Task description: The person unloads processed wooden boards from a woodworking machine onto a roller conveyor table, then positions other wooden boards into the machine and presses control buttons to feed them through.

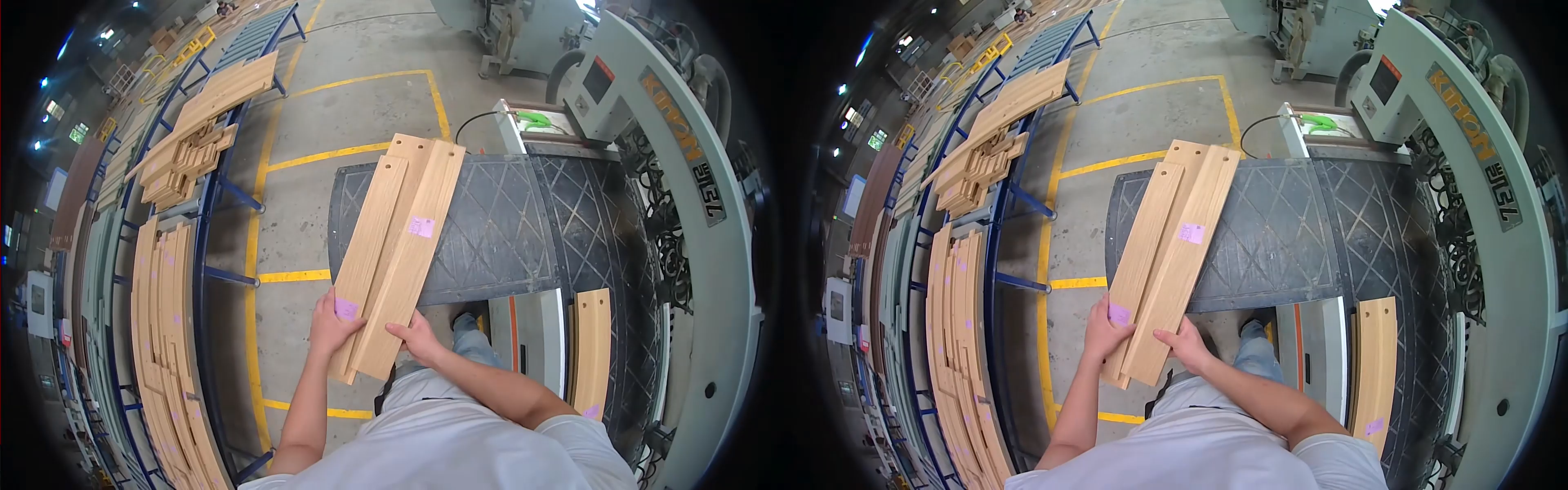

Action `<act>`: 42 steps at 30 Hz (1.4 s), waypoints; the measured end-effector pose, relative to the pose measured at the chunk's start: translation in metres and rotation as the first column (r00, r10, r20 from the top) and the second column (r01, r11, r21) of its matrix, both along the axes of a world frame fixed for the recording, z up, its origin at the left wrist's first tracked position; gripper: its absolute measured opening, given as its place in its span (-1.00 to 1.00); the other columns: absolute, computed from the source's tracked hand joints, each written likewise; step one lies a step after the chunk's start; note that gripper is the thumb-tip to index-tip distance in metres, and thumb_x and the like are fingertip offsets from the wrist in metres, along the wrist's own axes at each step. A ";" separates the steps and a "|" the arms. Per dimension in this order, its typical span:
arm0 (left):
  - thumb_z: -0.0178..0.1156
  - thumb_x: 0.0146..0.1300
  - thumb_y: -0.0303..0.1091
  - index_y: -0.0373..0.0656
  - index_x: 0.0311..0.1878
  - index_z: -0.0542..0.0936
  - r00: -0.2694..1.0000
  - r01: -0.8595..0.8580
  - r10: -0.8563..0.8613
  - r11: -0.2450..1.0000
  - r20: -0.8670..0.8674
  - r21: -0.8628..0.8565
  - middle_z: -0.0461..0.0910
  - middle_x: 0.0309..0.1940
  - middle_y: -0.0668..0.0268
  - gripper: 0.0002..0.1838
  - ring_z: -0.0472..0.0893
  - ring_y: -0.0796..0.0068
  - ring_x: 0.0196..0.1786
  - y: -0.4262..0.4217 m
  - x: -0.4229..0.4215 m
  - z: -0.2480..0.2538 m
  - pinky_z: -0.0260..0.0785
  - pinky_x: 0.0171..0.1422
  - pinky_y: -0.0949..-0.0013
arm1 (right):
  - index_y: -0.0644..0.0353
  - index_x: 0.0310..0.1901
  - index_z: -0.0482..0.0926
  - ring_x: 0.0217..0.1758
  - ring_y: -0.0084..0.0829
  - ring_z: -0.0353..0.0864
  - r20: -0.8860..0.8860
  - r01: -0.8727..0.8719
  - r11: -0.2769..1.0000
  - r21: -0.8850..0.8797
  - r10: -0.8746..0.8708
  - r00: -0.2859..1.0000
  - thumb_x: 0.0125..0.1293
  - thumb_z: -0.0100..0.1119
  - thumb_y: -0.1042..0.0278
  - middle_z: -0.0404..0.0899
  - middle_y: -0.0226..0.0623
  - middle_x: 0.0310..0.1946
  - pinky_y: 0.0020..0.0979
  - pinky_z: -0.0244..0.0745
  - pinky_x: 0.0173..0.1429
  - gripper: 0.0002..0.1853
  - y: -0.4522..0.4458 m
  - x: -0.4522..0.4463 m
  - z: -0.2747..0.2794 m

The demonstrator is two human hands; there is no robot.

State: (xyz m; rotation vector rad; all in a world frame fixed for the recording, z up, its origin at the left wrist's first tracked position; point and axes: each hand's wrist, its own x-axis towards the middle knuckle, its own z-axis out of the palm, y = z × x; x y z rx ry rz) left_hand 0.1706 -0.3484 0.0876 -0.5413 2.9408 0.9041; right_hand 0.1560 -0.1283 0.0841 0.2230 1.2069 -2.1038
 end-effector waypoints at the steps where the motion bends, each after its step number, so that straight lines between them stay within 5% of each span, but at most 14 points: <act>1: 0.49 -0.23 0.03 -0.23 0.44 0.18 0.999 0.038 -0.038 0.999 0.034 -0.021 0.45 0.19 -0.02 0.14 0.49 0.06 0.20 0.001 -0.001 0.003 0.34 0.32 0.15 | 0.16 0.23 0.26 0.04 -0.35 0.62 -0.006 -0.019 1.000 0.023 0.019 1.000 0.29 0.27 0.35 0.54 -0.26 0.05 -0.22 0.67 -0.10 -0.47 0.000 0.001 -0.001; 7: 0.46 -0.25 -0.05 -0.26 0.43 0.20 0.991 0.043 -0.055 0.994 0.124 0.099 0.45 0.22 -0.02 0.12 0.48 0.09 0.25 -0.012 -0.011 0.014 0.34 0.33 0.18 | 0.13 0.24 0.25 0.04 -0.39 0.62 0.047 -0.045 0.998 0.042 0.043 0.998 0.29 0.26 0.41 0.54 -0.32 0.05 -0.31 0.68 -0.13 -0.46 -0.008 0.006 -0.009; 18: 0.45 -0.17 -0.10 -0.27 0.38 0.29 0.995 -0.005 0.000 0.999 0.103 0.047 0.51 0.15 -0.05 -0.01 0.52 0.06 0.20 -0.004 -0.007 0.020 0.37 0.29 0.22 | 0.13 0.19 0.29 0.03 -0.34 0.64 0.145 -0.029 0.999 -0.018 0.032 0.989 0.29 0.27 0.42 0.56 -0.27 0.04 -0.24 0.67 -0.10 -0.51 -0.020 0.014 -0.021; 20: 0.43 -0.13 -0.11 -0.27 0.38 0.29 0.995 0.002 -0.006 0.999 0.096 0.050 0.51 0.15 -0.04 -0.04 0.52 0.06 0.21 -0.007 -0.009 0.012 0.36 0.30 0.22 | 0.14 0.20 0.27 0.03 -0.35 0.64 0.120 -0.093 0.994 0.061 0.085 0.989 0.30 0.26 0.38 0.56 -0.26 0.03 -0.30 0.67 -0.15 -0.50 -0.019 0.011 -0.019; 22: 0.38 -0.03 -0.13 -0.25 0.38 0.30 0.997 -0.065 0.056 0.966 0.044 0.251 0.49 0.16 -0.04 -0.12 0.50 0.06 0.22 -0.017 -0.009 -0.010 0.33 0.32 0.21 | 0.17 0.17 0.29 -0.03 -0.37 0.65 0.108 -0.135 0.983 0.126 0.121 0.987 0.31 0.26 0.32 0.57 -0.26 -0.01 -0.33 0.66 -0.19 -0.52 -0.022 0.008 -0.015; 24: 0.37 0.01 -0.14 -0.23 0.39 0.29 0.998 -0.039 0.024 0.967 0.061 0.250 0.48 0.17 -0.04 -0.14 0.49 0.05 0.22 -0.019 -0.011 -0.002 0.32 0.33 0.20 | 0.21 0.15 0.32 -0.08 -0.39 0.66 0.095 -0.175 0.966 0.192 0.159 0.983 0.31 0.27 0.26 0.58 -0.25 -0.04 -0.36 0.65 -0.23 -0.53 -0.023 0.002 -0.017; 26: 0.36 0.05 -0.14 -0.22 0.40 0.28 0.997 -0.024 0.003 0.968 0.083 0.249 0.47 0.18 -0.05 -0.16 0.49 0.05 0.22 -0.017 -0.011 0.000 0.31 0.34 0.19 | 0.20 0.08 0.39 -0.34 -0.49 0.66 0.107 -0.462 0.775 0.431 0.464 0.879 0.29 0.29 0.14 0.61 -0.31 -0.26 -0.47 0.59 -0.39 -0.54 -0.024 -0.010 -0.022; 30: 0.38 0.06 -0.09 -0.19 0.43 0.23 0.996 -0.023 0.004 0.979 0.094 0.204 0.42 0.22 -0.06 -0.11 0.45 0.04 0.26 -0.013 -0.006 0.003 0.28 0.36 0.19 | 0.24 0.04 0.43 -0.36 -0.48 0.67 0.108 -0.482 0.731 0.484 0.496 0.861 0.28 0.31 0.11 0.61 -0.29 -0.33 -0.47 0.61 -0.35 -0.55 -0.021 -0.019 -0.023; 32: 0.38 0.07 -0.09 -0.19 0.44 0.22 0.997 0.001 -0.013 0.989 0.078 0.151 0.42 0.23 -0.06 -0.10 0.44 0.05 0.27 -0.008 -0.007 0.006 0.27 0.37 0.19 | 0.27 0.03 0.44 -0.34 -0.48 0.67 0.143 -0.293 0.872 0.392 0.256 0.956 0.32 0.27 0.16 0.62 -0.28 -0.30 -0.44 0.63 -0.31 -0.59 -0.023 -0.021 -0.022; 38: 0.36 0.11 -0.16 -0.17 0.44 0.23 0.997 -0.044 0.028 0.969 0.066 0.244 0.41 0.24 -0.05 -0.16 0.43 0.07 0.29 -0.014 -0.004 -0.006 0.26 0.38 0.21 | 0.24 0.04 0.44 -0.22 -0.46 0.70 -0.017 -0.037 0.991 0.128 0.040 0.999 0.39 0.16 0.28 0.66 -0.28 -0.22 -0.38 0.66 -0.22 -0.71 -0.013 -0.011 -0.029; 42: 0.32 0.16 -0.17 -0.07 0.41 0.30 0.998 -0.045 0.032 0.943 0.045 0.330 0.44 0.22 0.02 -0.26 0.44 0.06 0.27 -0.024 -0.004 -0.017 0.28 0.36 0.21 | 0.24 0.11 0.41 -0.10 -0.43 0.69 -0.011 -0.024 0.994 0.105 0.026 1.000 0.41 0.15 0.27 0.64 -0.28 -0.11 -0.36 0.68 -0.13 -0.66 -0.014 -0.007 -0.012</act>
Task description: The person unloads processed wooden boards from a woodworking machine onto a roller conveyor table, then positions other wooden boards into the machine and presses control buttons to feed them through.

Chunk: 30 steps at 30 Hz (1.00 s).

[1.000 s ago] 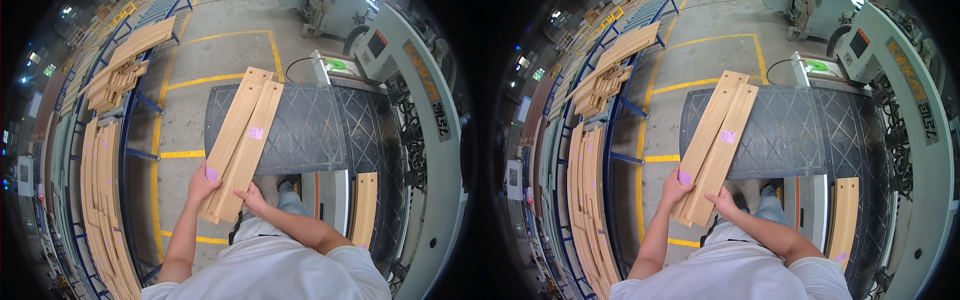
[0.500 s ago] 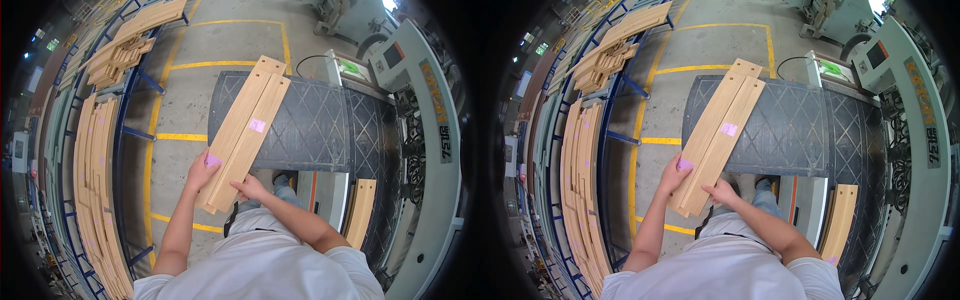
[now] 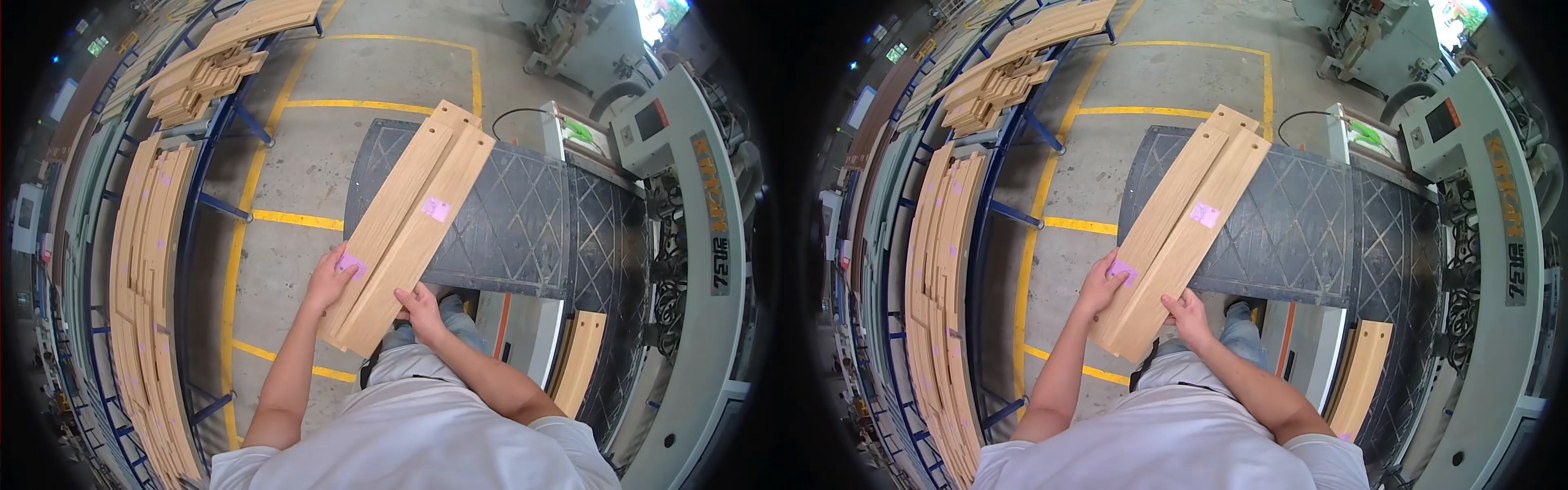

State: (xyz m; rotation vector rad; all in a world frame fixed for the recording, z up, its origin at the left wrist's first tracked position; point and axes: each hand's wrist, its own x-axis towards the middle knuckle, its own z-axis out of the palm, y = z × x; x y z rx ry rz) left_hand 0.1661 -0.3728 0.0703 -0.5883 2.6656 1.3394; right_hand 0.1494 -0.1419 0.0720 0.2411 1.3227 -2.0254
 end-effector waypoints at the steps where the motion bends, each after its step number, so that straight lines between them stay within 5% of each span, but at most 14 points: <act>1: 0.30 0.18 -0.23 -0.07 0.39 0.34 1.000 0.000 0.001 0.999 -0.005 0.041 0.45 0.22 0.03 -0.32 0.43 0.08 0.28 -0.002 -0.001 -0.002 0.27 0.37 0.23 | 0.22 0.12 0.40 -0.10 -0.44 0.68 0.019 -0.043 0.999 0.003 0.043 0.999 0.41 0.14 0.26 0.63 -0.29 -0.10 -0.36 0.67 -0.11 -0.66 -0.005 0.000 0.002; 7: 0.25 0.22 -0.44 -0.09 0.34 0.42 0.997 0.035 -0.023 0.985 -0.068 0.169 0.36 0.33 0.10 -0.42 0.33 0.21 0.39 -0.017 -0.004 -0.021 0.15 0.47 0.32 | 0.18 0.12 0.40 -0.10 -0.48 0.68 0.059 -0.093 0.996 -0.013 0.094 0.994 0.43 0.12 0.24 0.63 -0.34 -0.10 -0.34 0.67 -0.09 -0.67 -0.029 0.000 0.001; 15: 0.20 0.27 -0.45 -0.06 0.34 0.43 1.000 0.025 -0.024 0.977 -0.010 0.214 0.27 0.40 0.08 -0.46 0.28 0.21 0.44 -0.013 -0.011 -0.014 0.15 0.47 0.32 | 0.16 0.11 0.40 -0.09 -0.52 0.66 0.073 -0.157 0.987 0.030 0.155 0.985 0.44 0.09 0.21 0.63 -0.40 -0.11 -0.36 0.63 -0.07 -0.68 -0.036 -0.002 0.000; 21: 0.13 0.34 -0.42 -0.06 0.29 0.49 0.999 0.008 -0.015 0.979 0.035 0.202 0.25 0.41 0.07 -0.56 0.28 0.16 0.43 -0.015 -0.020 -0.013 0.15 0.47 0.31 | 0.18 0.08 0.41 -0.25 -0.48 0.69 0.057 -0.195 0.965 0.173 0.188 0.981 0.46 0.07 0.17 0.65 -0.33 -0.19 -0.38 0.63 -0.26 -0.68 -0.046 -0.013 -0.001; 23: 0.11 0.35 -0.41 -0.06 0.28 0.50 0.999 0.003 -0.013 0.976 0.045 0.219 0.25 0.41 0.07 -0.58 0.28 0.16 0.43 -0.014 -0.023 -0.014 0.14 0.47 0.30 | 0.27 0.02 0.43 -0.39 -0.42 0.69 0.009 -0.433 0.785 0.443 0.479 0.878 0.43 0.08 0.10 0.66 -0.24 -0.36 -0.35 0.57 -0.36 -0.63 -0.047 -0.027 0.002; 24: 0.10 0.35 -0.41 -0.07 0.28 0.51 0.999 -0.010 -0.001 0.978 0.051 0.208 0.27 0.40 0.06 -0.58 0.29 0.14 0.42 -0.013 -0.023 -0.015 0.13 0.48 0.29 | 0.27 0.02 0.43 -0.39 -0.42 0.69 0.001 -0.426 0.788 0.445 0.476 0.880 0.43 0.08 0.10 0.66 -0.24 -0.36 -0.35 0.57 -0.36 -0.63 -0.047 -0.032 0.007; 26: 0.09 0.35 -0.41 -0.07 0.27 0.51 0.999 -0.017 0.008 0.981 0.047 0.195 0.28 0.39 0.06 -0.59 0.31 0.12 0.40 -0.013 -0.024 -0.016 0.12 0.48 0.27 | 0.35 -0.03 0.44 -0.48 -0.34 0.67 -0.050 -0.464 0.548 0.696 0.682 0.730 0.37 0.13 0.01 0.63 -0.18 -0.49 -0.30 0.52 -0.40 -0.53 -0.046 -0.041 0.018; 28: 0.10 0.33 -0.33 -0.08 0.26 0.52 0.996 0.069 -0.063 0.991 0.055 -0.113 0.31 0.36 0.04 -0.58 0.35 0.09 0.35 -0.015 -0.027 -0.016 0.13 0.47 0.21 | 0.36 -0.04 0.44 -0.49 -0.32 0.67 -0.034 -0.471 0.534 0.702 0.686 0.727 0.34 0.16 -0.01 0.62 -0.17 -0.50 -0.29 0.53 -0.38 -0.51 -0.045 -0.043 0.018; 30: 0.14 0.30 -0.24 -0.10 0.27 0.51 0.996 0.083 -0.087 0.986 -0.022 -0.147 0.33 0.34 0.04 -0.54 0.36 0.05 0.33 -0.005 -0.043 0.000 0.14 0.46 0.18 | 0.36 -0.05 0.44 -0.50 -0.30 0.66 -0.022 -0.470 0.522 0.712 0.686 0.728 0.31 0.18 -0.02 0.62 -0.16 -0.51 -0.27 0.54 -0.36 -0.49 -0.044 -0.040 0.009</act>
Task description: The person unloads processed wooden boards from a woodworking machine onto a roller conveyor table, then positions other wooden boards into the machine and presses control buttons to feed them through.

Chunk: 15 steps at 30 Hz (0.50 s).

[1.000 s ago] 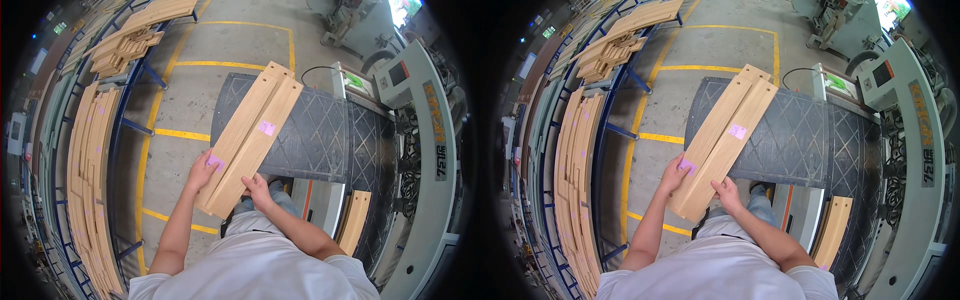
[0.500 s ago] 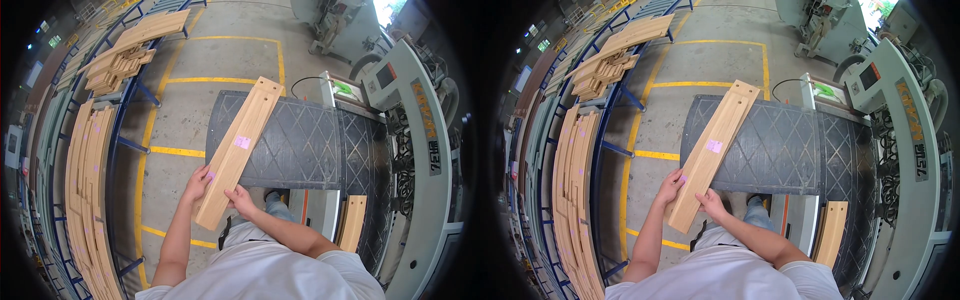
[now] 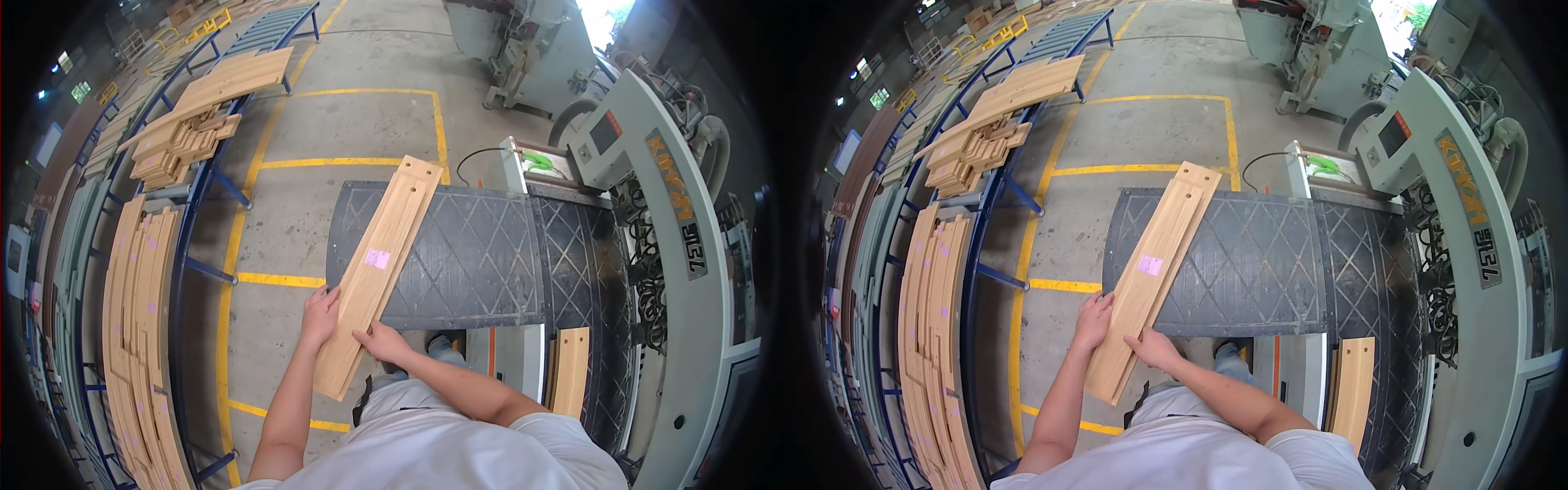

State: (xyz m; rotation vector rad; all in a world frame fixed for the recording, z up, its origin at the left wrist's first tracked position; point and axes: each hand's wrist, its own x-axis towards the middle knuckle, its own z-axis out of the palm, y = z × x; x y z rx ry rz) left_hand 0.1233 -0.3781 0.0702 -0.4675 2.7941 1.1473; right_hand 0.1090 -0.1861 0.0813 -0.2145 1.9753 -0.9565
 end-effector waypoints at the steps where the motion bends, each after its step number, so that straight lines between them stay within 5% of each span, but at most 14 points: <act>1: 0.18 0.27 -0.16 -0.12 0.27 0.49 0.997 0.019 -0.021 1.000 -0.069 -0.025 0.35 0.33 0.04 -0.48 0.37 0.02 0.31 0.008 -0.011 0.008 0.15 0.44 0.14 | 0.37 0.02 0.42 -0.50 -0.29 0.66 -0.147 0.123 0.991 -0.059 -0.130 0.981 0.28 0.21 0.00 0.62 -0.16 -0.51 -0.27 0.54 -0.35 -0.45 0.001 0.006 -0.009; 2: 0.18 0.27 -0.16 -0.12 0.27 0.49 0.996 0.033 -0.035 0.999 -0.082 -0.023 0.35 0.33 0.04 -0.48 0.37 0.02 0.31 0.015 -0.026 0.012 0.15 0.44 0.14 | 0.38 0.10 0.41 -0.51 -0.27 0.66 -0.281 0.237 0.962 -0.133 -0.266 0.922 0.26 0.23 0.01 0.63 -0.16 -0.50 -0.27 0.55 -0.34 -0.41 0.001 0.007 -0.013; 5: 0.29 0.12 0.05 -0.13 0.36 0.37 0.979 0.115 -0.117 0.993 -0.165 -0.025 0.36 0.30 0.05 -0.22 0.36 0.00 0.30 0.048 -0.069 0.027 0.18 0.41 0.12 | 0.36 0.30 0.29 -0.42 -0.25 0.67 -0.231 0.366 0.901 -0.232 -0.417 0.879 0.20 0.26 0.08 0.64 -0.16 -0.45 -0.27 0.56 -0.23 -0.27 0.009 -0.003 0.010; 8: 0.46 -0.19 0.17 -0.09 0.45 0.20 0.993 0.108 -0.118 0.923 -0.005 -0.369 0.38 0.22 0.01 0.13 0.37 0.01 0.25 0.081 -0.100 0.047 0.25 0.35 0.11 | 0.26 0.40 0.13 -0.30 -0.13 0.66 -0.229 0.303 0.921 -0.244 -0.358 0.905 0.18 0.24 0.16 0.62 -0.11 -0.40 -0.19 0.54 -0.14 -0.19 0.018 -0.018 0.008; 15: 0.46 -0.19 0.02 0.03 0.48 0.14 0.999 -0.006 0.030 0.882 0.042 -0.472 0.39 0.13 0.02 0.11 0.38 0.03 0.20 0.112 -0.125 0.041 0.25 0.29 0.04 | 0.31 0.32 0.32 -0.25 -0.24 0.62 -0.297 0.375 0.890 -0.260 -0.443 0.846 0.19 0.28 0.19 0.62 -0.16 -0.29 -0.26 0.52 -0.12 -0.31 0.057 -0.020 -0.026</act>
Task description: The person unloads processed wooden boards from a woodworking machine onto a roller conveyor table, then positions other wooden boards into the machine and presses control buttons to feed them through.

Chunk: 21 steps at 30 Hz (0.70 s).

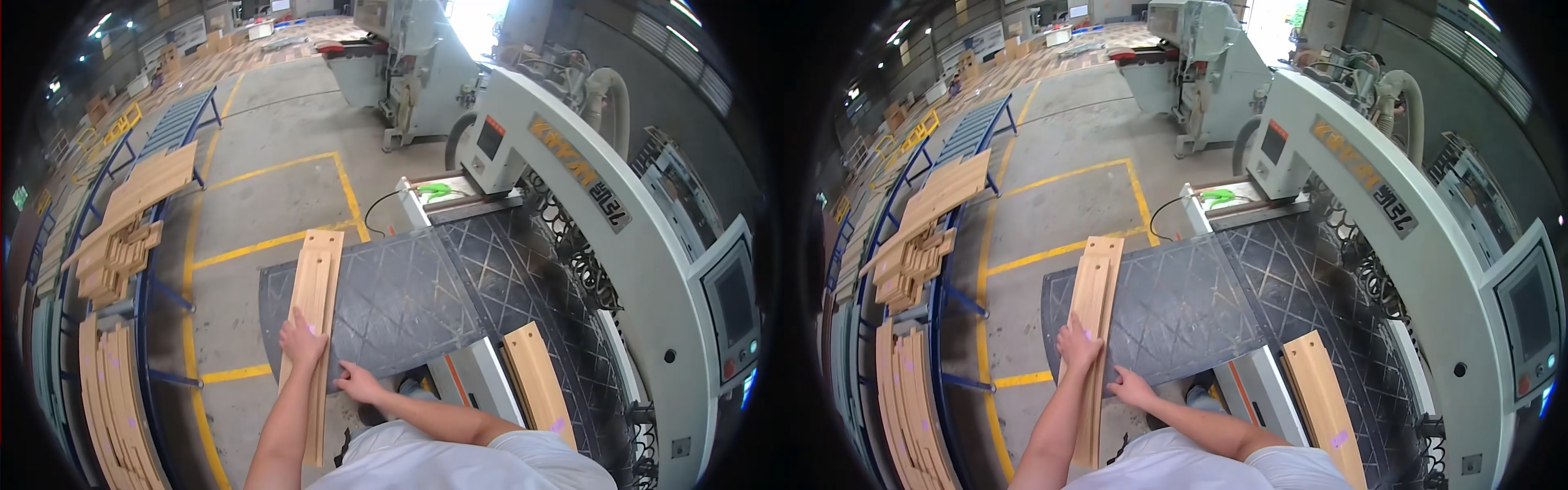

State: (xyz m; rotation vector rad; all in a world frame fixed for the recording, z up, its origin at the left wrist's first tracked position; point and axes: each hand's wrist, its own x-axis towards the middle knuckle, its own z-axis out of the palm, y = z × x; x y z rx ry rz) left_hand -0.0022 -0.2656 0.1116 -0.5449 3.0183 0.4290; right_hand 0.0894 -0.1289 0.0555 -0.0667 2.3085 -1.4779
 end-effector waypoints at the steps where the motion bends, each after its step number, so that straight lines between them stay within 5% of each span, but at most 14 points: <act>1: 0.45 -0.18 -0.02 0.04 0.48 0.14 0.999 -0.041 0.041 0.999 -0.007 0.003 0.39 0.12 0.02 0.09 0.39 0.03 0.20 0.001 -0.002 -0.002 0.25 0.29 0.04 | 0.31 0.32 0.32 -0.25 -0.24 0.62 -0.009 0.010 1.000 0.000 -0.010 1.000 0.19 0.28 0.19 0.62 -0.16 -0.29 -0.26 0.52 -0.12 -0.31 0.005 0.000 0.000; 6: 0.43 -0.19 -0.08 0.07 0.48 0.15 0.993 -0.114 0.113 0.991 0.031 0.062 0.42 0.10 0.05 0.07 0.40 0.04 0.20 0.001 -0.011 0.007 0.24 0.30 0.04 | 0.28 0.25 0.41 -0.18 -0.27 0.63 0.051 0.040 0.999 -0.022 -0.039 0.998 0.21 0.28 0.20 0.63 -0.18 -0.25 -0.29 0.51 -0.06 -0.39 0.019 0.001 -0.001; 21: 0.32 -0.15 -0.08 0.05 0.39 0.36 0.997 0.025 -0.024 1.000 -0.079 0.019 0.46 0.04 0.08 -0.12 0.51 0.06 0.07 0.002 -0.016 0.005 0.42 0.13 0.05 | 0.28 0.15 0.51 -0.23 -0.35 0.64 0.096 -0.102 0.991 -0.089 0.110 0.989 0.25 0.25 0.17 0.67 -0.22 -0.30 -0.35 0.51 -0.07 -0.50 0.017 -0.005 -0.005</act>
